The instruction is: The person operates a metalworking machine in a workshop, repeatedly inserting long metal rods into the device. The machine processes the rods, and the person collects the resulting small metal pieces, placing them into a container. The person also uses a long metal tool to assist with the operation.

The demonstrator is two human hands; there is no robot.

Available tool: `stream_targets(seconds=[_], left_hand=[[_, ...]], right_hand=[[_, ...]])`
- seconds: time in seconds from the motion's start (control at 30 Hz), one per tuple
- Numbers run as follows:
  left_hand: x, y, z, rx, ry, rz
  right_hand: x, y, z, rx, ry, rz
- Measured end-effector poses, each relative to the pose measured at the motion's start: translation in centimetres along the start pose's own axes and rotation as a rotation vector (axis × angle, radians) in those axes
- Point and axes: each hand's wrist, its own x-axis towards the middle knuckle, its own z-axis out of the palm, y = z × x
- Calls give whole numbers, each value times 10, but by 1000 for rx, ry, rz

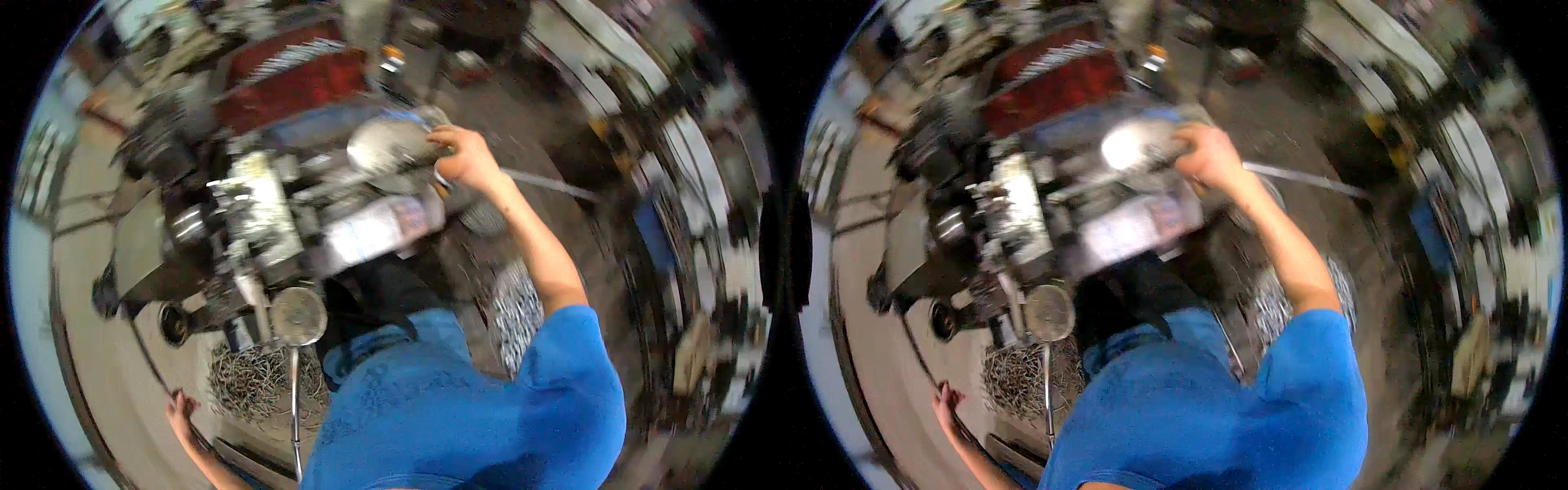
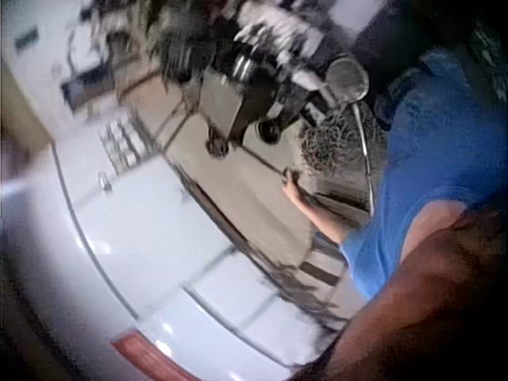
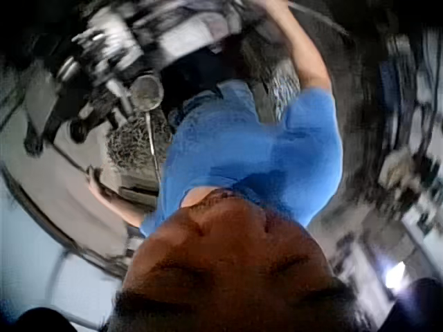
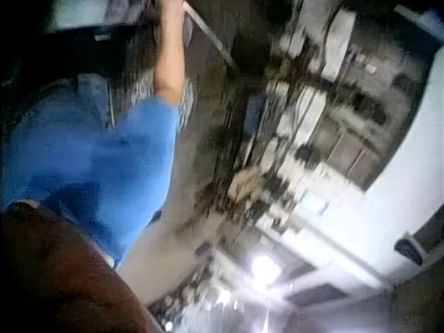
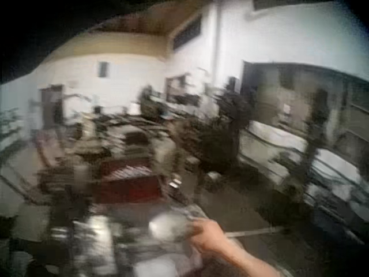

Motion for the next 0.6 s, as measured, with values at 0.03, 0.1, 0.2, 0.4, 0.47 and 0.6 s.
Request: stream_targets(seconds=[0.03,0.1,0.2,0.4,0.47,0.6], left_hand=[[-10,0,0,-58,28,-73],[-8,-33,-29,-83,-25,-107],[24,-32,-23,-35,-78,-114],[-5,15,28,25,-9,-161],[-6,8,26,-10,29,-155],[12,-19,-1,-79,12,-143]], right_hand=[[-29,25,-13,-70,34,86],[-96,68,-36,-152,-27,537],[-240,136,-42,-429,-45,684],[-370,142,10,-466,-292,941],[-368,149,26,-462,-324,956],[-337,147,44,-514,-329,1081]])
